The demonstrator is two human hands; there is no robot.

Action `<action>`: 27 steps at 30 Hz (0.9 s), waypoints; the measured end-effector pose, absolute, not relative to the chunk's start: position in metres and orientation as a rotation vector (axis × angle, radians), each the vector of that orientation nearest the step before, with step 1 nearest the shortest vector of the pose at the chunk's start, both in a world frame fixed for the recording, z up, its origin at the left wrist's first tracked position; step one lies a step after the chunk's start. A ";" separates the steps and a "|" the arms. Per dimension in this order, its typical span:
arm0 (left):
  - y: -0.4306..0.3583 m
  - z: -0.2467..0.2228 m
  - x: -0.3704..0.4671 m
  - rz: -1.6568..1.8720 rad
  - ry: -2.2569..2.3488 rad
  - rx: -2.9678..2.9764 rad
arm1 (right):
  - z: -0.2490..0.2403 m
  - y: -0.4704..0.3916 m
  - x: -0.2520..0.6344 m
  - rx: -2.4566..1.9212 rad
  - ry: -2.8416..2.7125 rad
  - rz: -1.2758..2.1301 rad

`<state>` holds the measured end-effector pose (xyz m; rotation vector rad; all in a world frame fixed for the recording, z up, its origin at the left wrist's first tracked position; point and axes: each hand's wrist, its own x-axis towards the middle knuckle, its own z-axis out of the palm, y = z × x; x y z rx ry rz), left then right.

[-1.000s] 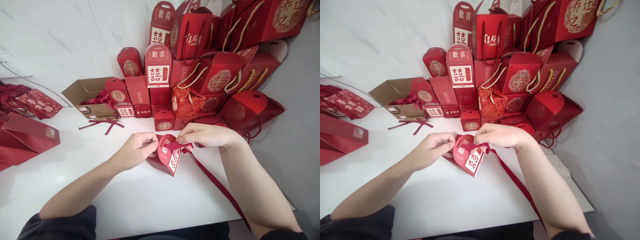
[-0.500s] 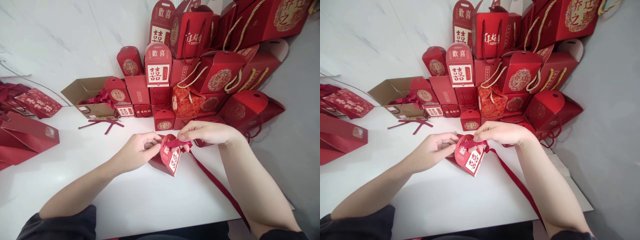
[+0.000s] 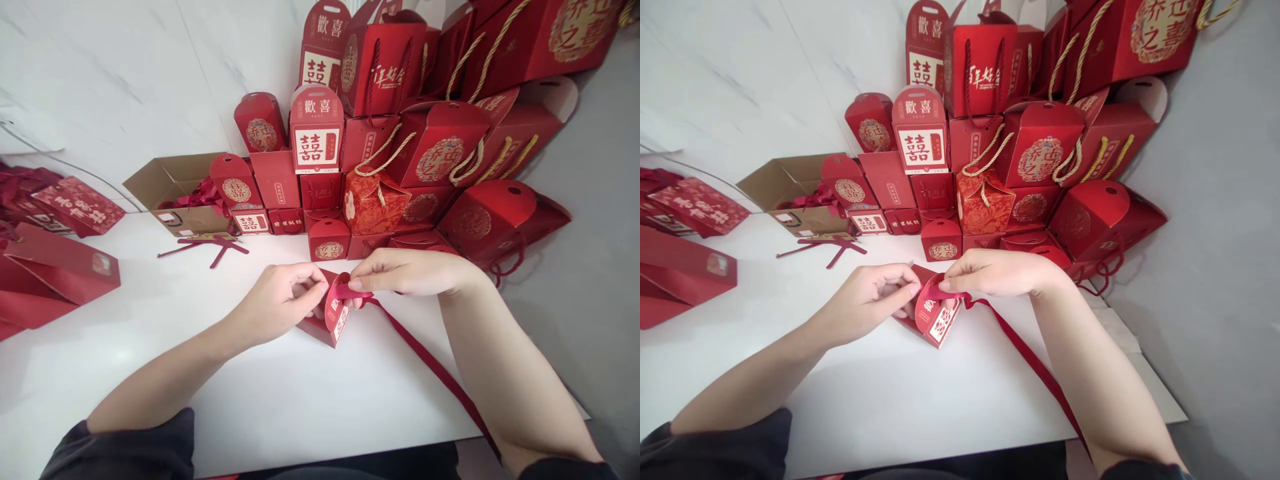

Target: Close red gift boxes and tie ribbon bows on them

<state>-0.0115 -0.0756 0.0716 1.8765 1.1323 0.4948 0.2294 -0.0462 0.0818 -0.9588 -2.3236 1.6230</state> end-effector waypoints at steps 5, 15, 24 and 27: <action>-0.068 0.084 -0.019 0.799 1.228 2.167 | 0.089 -0.055 0.229 -1.171 -2.226 1.165; -0.052 0.089 -0.037 0.535 1.201 2.357 | 0.069 -0.051 0.194 -0.575 -1.650 1.330; -0.040 0.077 -0.047 0.179 1.160 1.725 | 0.058 -0.053 0.181 -0.794 -1.701 1.596; -0.034 0.077 -0.049 0.141 1.097 1.612 | 0.051 -0.051 0.176 -0.855 -1.779 1.587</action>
